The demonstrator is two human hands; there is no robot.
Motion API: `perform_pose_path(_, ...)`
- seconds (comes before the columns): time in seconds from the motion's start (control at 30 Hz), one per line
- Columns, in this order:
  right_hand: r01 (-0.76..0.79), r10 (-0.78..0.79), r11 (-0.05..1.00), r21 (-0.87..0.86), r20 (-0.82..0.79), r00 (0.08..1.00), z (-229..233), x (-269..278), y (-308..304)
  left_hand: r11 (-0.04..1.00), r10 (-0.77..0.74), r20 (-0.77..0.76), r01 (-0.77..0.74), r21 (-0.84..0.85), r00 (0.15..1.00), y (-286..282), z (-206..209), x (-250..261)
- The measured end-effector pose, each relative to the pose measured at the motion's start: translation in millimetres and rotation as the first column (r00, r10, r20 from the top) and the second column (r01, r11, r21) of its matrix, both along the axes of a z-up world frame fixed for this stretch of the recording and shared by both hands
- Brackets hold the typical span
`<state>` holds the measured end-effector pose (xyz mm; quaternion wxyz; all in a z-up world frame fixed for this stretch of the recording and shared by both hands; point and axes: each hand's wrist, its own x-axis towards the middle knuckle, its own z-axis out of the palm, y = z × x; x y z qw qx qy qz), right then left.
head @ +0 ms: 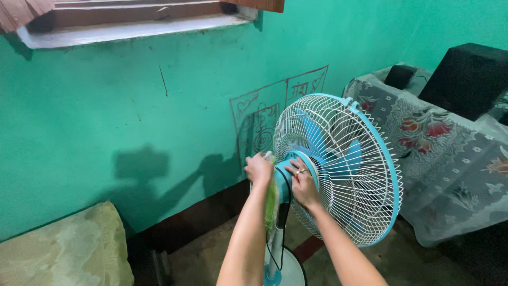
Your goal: The person cleans a standing electric fan using a green cloth. They wipe the front grill, the motor housing, and the fan blades through the grill, then clean the power cord and plug.
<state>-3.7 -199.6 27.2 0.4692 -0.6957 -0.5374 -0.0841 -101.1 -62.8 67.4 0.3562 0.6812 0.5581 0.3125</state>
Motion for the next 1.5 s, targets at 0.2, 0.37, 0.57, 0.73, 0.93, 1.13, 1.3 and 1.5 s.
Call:
perform_pose_path(0.2, 0.001, 0.000, 1.000, -0.010, 0.072, 0.997, -10, 9, 8, 0.985, 0.129, 0.083, -0.118, -0.124, 0.988, 50, -94, -103)
perform_pose_path(0.37, 0.122, -0.127, 0.992, 0.039, 0.134, 0.983, -12, -7, 14, 0.989, 0.147, 0.141, -0.146, -0.022, 0.979, 73, -115, -157)
perform_pose_path(0.57, 0.239, -0.234, 0.967, 0.088, -0.068, 0.970, 1, -119, -18, 0.997, -0.065, 0.290, 0.051, 0.056, 0.955, 47, -92, -151)
perform_pose_path(0.73, -0.046, 0.094, 0.980, 0.196, -0.242, 0.966, 24, -198, -21, 0.909, -0.387, 0.586, 0.402, 0.112, 0.711, 1, -58, -125)
perform_pose_path(0.93, 0.089, -0.020, 0.969, 0.231, -0.286, 0.958, -1, -194, -31, 0.159, -0.228, 0.943, 0.964, -0.211, 0.244, -36, -19, -146)
perform_pose_path(1.13, 0.435, -0.388, 0.879, 0.194, -0.238, 0.890, 13, -138, -59, 0.844, -0.523, 0.196, 0.474, 0.250, 0.829, -42, -14, -117)
perform_pose_path(1.3, 0.470, -0.441, 0.869, 0.156, -0.186, 0.878, 53, -104, -78, 0.781, -0.544, 0.092, 0.462, 0.420, 0.834, -32, -12, -83)
perform_pose_path(1.5, 0.502, -0.492, 0.865, 0.020, -0.168, 0.854, 76, -74, -73, 0.687, -0.636, -0.217, 0.671, 0.279, 0.741, -20, -23, -44)
